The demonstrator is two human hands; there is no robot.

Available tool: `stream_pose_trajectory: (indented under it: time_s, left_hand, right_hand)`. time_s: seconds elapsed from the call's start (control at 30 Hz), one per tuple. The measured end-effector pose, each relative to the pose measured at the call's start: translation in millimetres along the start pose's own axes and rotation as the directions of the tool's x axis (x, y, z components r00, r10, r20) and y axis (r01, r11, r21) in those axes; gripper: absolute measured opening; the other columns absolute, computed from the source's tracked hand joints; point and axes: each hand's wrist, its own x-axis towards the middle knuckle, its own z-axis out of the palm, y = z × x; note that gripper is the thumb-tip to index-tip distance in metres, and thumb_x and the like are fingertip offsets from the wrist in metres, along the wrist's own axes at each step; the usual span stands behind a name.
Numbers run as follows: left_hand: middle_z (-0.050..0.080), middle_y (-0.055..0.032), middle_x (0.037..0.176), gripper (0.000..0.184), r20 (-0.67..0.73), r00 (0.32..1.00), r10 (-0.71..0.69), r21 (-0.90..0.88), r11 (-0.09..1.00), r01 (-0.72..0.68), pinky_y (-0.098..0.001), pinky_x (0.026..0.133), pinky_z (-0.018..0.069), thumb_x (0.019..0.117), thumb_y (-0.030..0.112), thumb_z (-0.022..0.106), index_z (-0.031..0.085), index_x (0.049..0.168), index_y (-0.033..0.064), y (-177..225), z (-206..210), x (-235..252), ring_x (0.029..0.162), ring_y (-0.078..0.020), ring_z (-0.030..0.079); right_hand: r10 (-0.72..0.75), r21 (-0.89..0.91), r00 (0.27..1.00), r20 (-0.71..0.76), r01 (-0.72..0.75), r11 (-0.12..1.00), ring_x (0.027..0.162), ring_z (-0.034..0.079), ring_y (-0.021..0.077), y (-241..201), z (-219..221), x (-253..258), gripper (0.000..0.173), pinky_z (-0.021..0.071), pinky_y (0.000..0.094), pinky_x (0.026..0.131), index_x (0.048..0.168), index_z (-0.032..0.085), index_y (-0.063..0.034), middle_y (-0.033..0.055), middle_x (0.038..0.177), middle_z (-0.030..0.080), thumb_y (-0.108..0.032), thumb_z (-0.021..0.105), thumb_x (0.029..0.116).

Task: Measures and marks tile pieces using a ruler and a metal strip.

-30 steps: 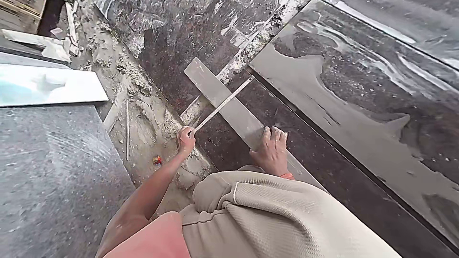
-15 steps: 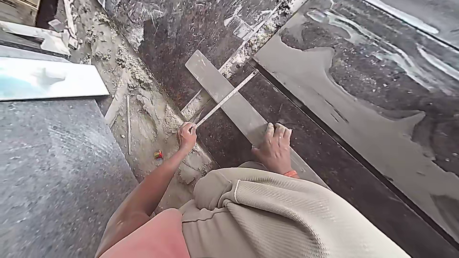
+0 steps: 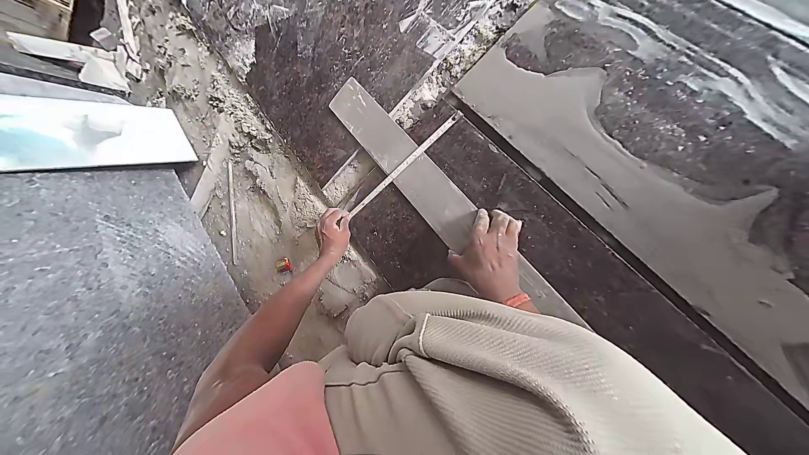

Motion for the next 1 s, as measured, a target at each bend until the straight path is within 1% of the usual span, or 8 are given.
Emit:
stream_pose_trajectory:
  time_s: [0.1,0.23,0.33,0.43,0.6,0.73,0.9,1.0]
  left_hand:
    - [0.072,-0.0101,0.116,0.02,-0.001,1.0,-0.003,0.006,1.0,0.003,-0.0483,0.101,0.0515,0.1001,0.022,0.062,0.076,0.106,0.008,0.4,0.0,-0.9,0.113,-0.025,0.067]
    - [0.072,-0.0098,0.117,0.021,-0.012,1.0,0.007,0.004,1.0,-0.007,-0.0485,0.101,0.0517,0.1002,0.022,0.063,0.076,0.107,0.0082,-0.4,0.0,-0.7,0.113,-0.0251,0.067]
    - [0.072,-0.0099,0.117,0.02,-0.011,1.0,0.005,0.01,1.0,-0.004,-0.0474,0.101,0.0514,0.1002,0.022,0.063,0.076,0.107,0.0085,1.5,0.5,0.0,0.113,-0.0248,0.067]
    - [0.072,-0.0105,0.117,0.02,-0.022,1.0,0.0,0.003,1.0,0.0,-0.0474,0.103,0.0505,0.0997,0.021,0.063,0.076,0.106,0.0077,1.4,1.0,-0.7,0.114,-0.0251,0.066]
    - [0.072,-0.0118,0.115,0.019,-0.036,0.999,0.011,-0.009,1.0,-0.011,-0.048,0.102,0.0513,0.0991,0.02,0.064,0.076,0.105,0.0064,1.5,2.2,-0.6,0.113,-0.0263,0.067]
    - [0.072,-0.0107,0.117,0.019,-0.036,0.999,0.017,-0.004,1.0,-0.017,-0.0478,0.102,0.0513,0.0995,0.02,0.064,0.077,0.106,0.0076,-0.5,3.4,-1.5,0.114,-0.0255,0.066]
    - [0.072,-0.0102,0.116,0.019,-0.023,1.0,-0.006,-0.001,1.0,0.006,-0.0469,0.102,0.0509,0.0995,0.021,0.064,0.076,0.104,0.0067,4.5,0.9,-1.2,0.113,-0.0245,0.067]
    - [0.072,-0.0102,0.116,0.019,-0.018,1.0,-0.009,0.002,1.0,0.009,-0.0464,0.102,0.0512,0.0994,0.021,0.064,0.076,0.104,0.0066,5.3,-0.5,-2.6,0.113,-0.0239,0.067]
  right_hand:
    - [0.004,-0.005,1.0,0.014,-0.004,1.0,0.135,0.047,0.0504,-0.4,-1.1,-0.6,0.106,0.0293,0.0626,0.118,0.141,0.051,0.007,0.0352,0.14,0.051,-0.045,0.087,0.0556]
    - [0.008,-0.002,1.0,0.0,-0.008,1.0,0.133,0.049,0.0513,-0.4,0.8,-0.3,0.108,0.0302,0.0628,0.118,0.14,0.051,0.0076,0.0355,0.138,0.052,-0.045,0.088,0.0537]
    - [0.025,-0.018,0.999,0.024,-0.024,1.0,0.134,0.048,0.0511,-1.0,-0.4,0.3,0.109,0.0295,0.0616,0.118,0.141,0.05,0.0076,0.0358,0.139,0.051,-0.047,0.088,0.0544]
    - [0.032,-0.04,0.998,0.046,-0.03,0.999,0.135,0.047,0.0511,-3.1,0.2,1.5,0.111,0.0274,0.063,0.119,0.142,0.049,0.0086,0.0368,0.14,0.05,-0.048,0.087,0.0538]
    - [0.045,-0.028,0.998,0.044,-0.044,0.999,0.134,0.048,0.0519,-5.7,-1.2,2.6,0.11,0.028,0.0635,0.118,0.141,0.049,0.0088,0.0366,0.139,0.05,-0.044,0.088,0.0533]
    - [0.034,-0.036,0.998,0.046,-0.033,0.999,0.134,0.048,0.0512,-3.9,0.3,1.3,0.11,0.0277,0.0633,0.118,0.141,0.049,0.0087,0.0362,0.138,0.051,-0.048,0.087,0.0545]
    - [0.004,-0.014,1.0,-0.012,-0.005,1.0,0.13,0.052,0.0511,-1.4,2.7,-0.5,0.108,0.0299,0.0648,0.117,0.139,0.051,0.0097,0.0357,0.134,0.054,-0.047,0.087,0.0541]
    - [-0.013,-0.001,1.0,-0.021,0.013,1.0,0.128,0.052,0.0511,0.1,4.7,-3.2,0.106,0.0296,0.0655,0.116,0.14,0.051,0.0098,0.0354,0.133,0.055,-0.045,0.086,0.0569]
